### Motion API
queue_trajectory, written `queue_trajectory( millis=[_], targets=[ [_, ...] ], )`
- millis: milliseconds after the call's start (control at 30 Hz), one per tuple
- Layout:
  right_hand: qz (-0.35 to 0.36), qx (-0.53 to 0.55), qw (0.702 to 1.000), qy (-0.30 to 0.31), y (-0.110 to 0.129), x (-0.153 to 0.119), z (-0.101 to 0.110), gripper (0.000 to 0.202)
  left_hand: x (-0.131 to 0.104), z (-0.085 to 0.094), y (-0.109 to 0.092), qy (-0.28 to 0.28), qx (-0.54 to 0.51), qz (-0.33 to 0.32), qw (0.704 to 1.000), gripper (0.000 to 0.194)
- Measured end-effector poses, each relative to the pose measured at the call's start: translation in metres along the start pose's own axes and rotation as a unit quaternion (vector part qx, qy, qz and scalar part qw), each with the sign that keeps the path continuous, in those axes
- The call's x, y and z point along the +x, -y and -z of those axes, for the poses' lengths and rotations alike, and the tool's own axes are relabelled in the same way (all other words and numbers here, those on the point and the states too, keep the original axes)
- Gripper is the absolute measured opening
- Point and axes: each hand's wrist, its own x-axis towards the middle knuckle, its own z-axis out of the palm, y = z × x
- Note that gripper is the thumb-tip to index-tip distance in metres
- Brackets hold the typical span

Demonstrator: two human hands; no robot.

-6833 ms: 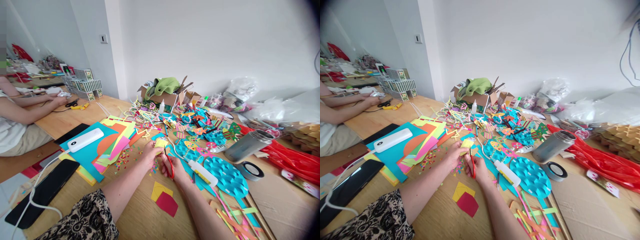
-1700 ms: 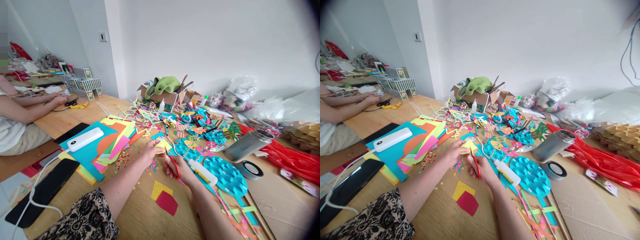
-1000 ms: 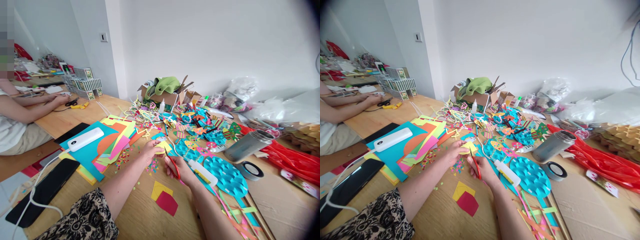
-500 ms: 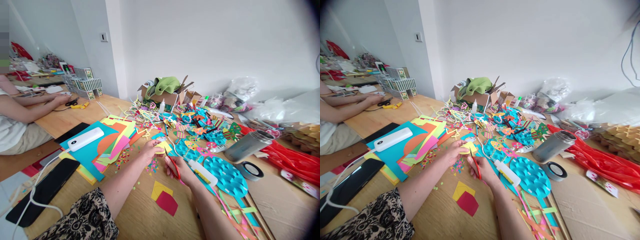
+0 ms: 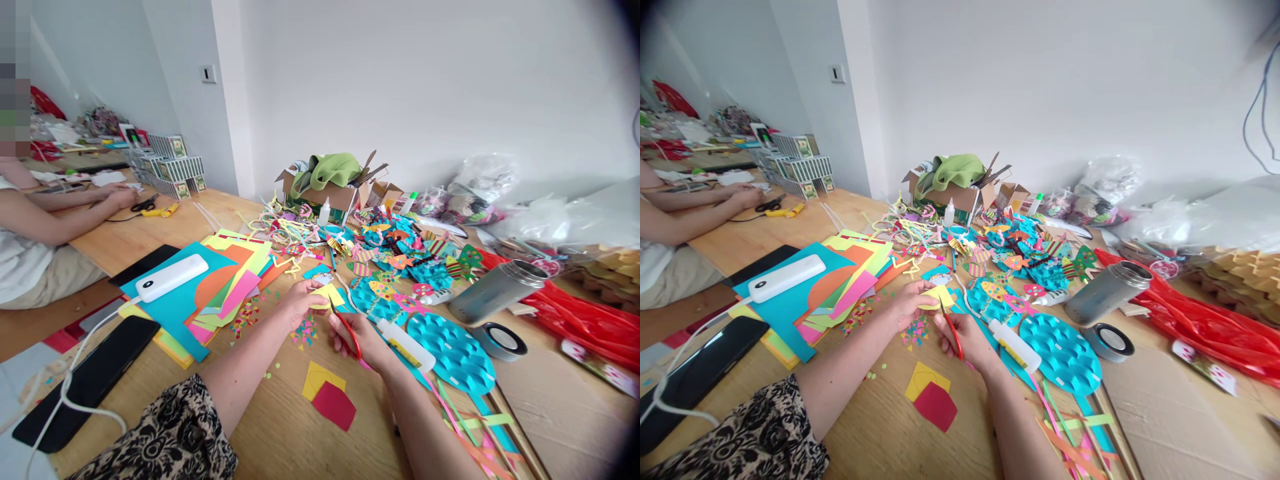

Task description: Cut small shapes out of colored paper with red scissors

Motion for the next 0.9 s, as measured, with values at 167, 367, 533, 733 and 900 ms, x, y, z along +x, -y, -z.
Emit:
queue_trajectory(
  millis=[167,367,533,733,900],
  targets=[
    [-0.001,-0.002,1.0,-0.002,-0.0026,0.001,0.0009,0.053,0.0008,0.0011,0.0003,0.004,-0.002,-0.001,1.0,0.031],
    [0.005,-0.003,1.0,-0.004,-0.0061,0.0027,0.0011,0.053,0.0028,0.0027,0.0026,0.01,-0.009,-0.006,1.0,0.033],
    [0.004,-0.003,1.0,-0.004,-0.0055,0.0023,0.0012,0.053,0.0034,0.0036,0.0026,0.006,-0.006,-0.013,1.0,0.036],
    [0.002,0.003,1.0,-0.001,-0.0038,0.0016,0.0006,0.053,0.0036,0.0032,0.0034,0.008,0.004,-0.014,1.0,0.036],
    [-0.001,-0.002,1.0,-0.001,-0.0038,0.0014,0.0009,0.053,0.0042,0.0036,0.0036,0.01,0.012,-0.01,1.0,0.035]
  ],
)
